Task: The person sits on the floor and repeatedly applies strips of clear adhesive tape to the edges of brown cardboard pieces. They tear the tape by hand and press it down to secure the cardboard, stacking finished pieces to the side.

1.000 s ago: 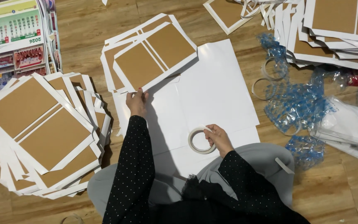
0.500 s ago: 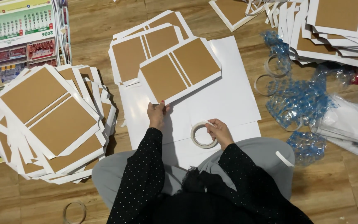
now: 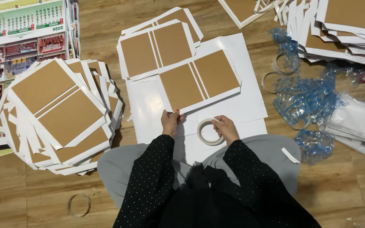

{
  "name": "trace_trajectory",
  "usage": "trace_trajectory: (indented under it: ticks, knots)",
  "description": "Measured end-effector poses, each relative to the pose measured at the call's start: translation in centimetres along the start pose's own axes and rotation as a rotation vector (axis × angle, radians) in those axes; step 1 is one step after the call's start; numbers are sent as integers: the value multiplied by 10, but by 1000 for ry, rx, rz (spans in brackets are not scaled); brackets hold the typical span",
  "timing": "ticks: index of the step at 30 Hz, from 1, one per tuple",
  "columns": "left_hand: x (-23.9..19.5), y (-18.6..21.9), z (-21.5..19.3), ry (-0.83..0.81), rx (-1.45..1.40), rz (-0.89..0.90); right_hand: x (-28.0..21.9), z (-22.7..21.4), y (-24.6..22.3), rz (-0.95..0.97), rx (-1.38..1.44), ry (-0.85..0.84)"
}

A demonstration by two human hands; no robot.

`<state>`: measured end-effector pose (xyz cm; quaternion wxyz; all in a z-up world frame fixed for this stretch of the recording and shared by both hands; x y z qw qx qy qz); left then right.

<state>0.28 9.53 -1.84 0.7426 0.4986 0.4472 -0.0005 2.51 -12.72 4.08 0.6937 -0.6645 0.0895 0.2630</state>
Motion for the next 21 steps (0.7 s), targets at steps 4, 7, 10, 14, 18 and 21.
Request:
trace_trajectory:
  ticks: [4,7,10,14,18,21]
  knots:
    - [14,-31,-5,28,-26,-28,4,-3,10,-11,9,9]
    - [11,-38,-6,47,-49,-35,6,-4,15,-24,24,13]
    - [11,-42,-10,64,4,-7,5,-6,17,-30,16,13]
    - [-4,-31,-15,212,144,86,-1,-6,13,-55,30,7]
    - [-49,-6,-13,400,421,381,-15,0,-4,-99,39,-3]
    - [-81,9,2,286,556,637,-20,4,-9,-133,32,-14]
Point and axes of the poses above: each hand's wrist, its own x-axis towards the middle knuckle, its own z-axis out of the palm, y = z × x, the point moved 2 cm from there along x, towards the middle knuckle, and after that the axes turned 4 degrees about -z, right-handed, at the moved point
